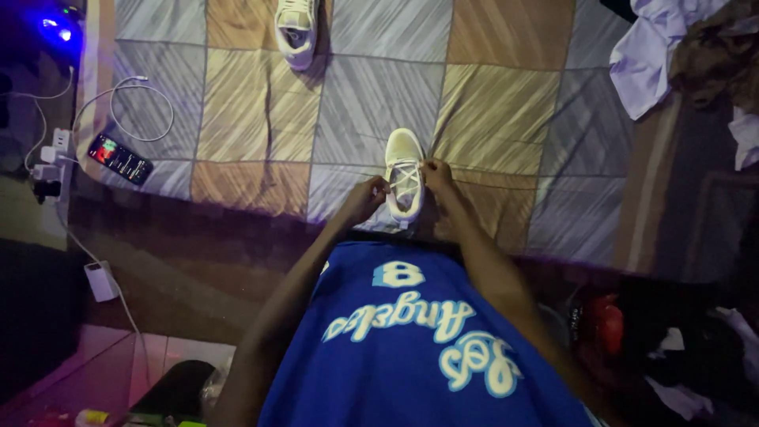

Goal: Lacing a pair of white sneakers on a bed.

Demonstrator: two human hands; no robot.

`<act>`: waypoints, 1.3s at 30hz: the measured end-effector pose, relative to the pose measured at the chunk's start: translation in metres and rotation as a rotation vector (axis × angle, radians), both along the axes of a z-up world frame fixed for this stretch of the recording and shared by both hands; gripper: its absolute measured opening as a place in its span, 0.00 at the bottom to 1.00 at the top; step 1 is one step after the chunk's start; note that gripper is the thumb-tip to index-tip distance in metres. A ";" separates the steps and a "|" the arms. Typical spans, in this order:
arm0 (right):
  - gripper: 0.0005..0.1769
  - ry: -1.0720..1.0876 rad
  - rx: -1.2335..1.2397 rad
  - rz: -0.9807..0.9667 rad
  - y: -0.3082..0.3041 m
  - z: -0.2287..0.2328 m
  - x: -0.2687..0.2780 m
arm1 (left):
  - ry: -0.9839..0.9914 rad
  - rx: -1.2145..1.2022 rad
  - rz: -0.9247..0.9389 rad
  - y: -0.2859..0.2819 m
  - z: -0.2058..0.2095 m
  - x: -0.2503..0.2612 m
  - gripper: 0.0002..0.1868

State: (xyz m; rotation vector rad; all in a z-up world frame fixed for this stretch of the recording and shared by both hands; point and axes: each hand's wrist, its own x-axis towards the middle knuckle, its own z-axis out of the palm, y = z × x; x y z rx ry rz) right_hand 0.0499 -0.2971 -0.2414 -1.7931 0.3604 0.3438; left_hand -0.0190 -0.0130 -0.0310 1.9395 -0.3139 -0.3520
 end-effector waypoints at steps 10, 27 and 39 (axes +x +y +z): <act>0.14 -0.236 -0.412 -0.045 0.021 0.047 -0.014 | 0.099 0.075 0.003 0.010 -0.004 -0.007 0.07; 0.26 0.111 -0.140 -0.079 0.022 0.057 -0.011 | 0.178 0.101 0.081 0.035 0.058 -0.001 0.08; 0.29 0.077 -0.317 0.034 0.019 0.101 -0.053 | -0.020 0.387 0.103 0.059 0.072 0.013 0.10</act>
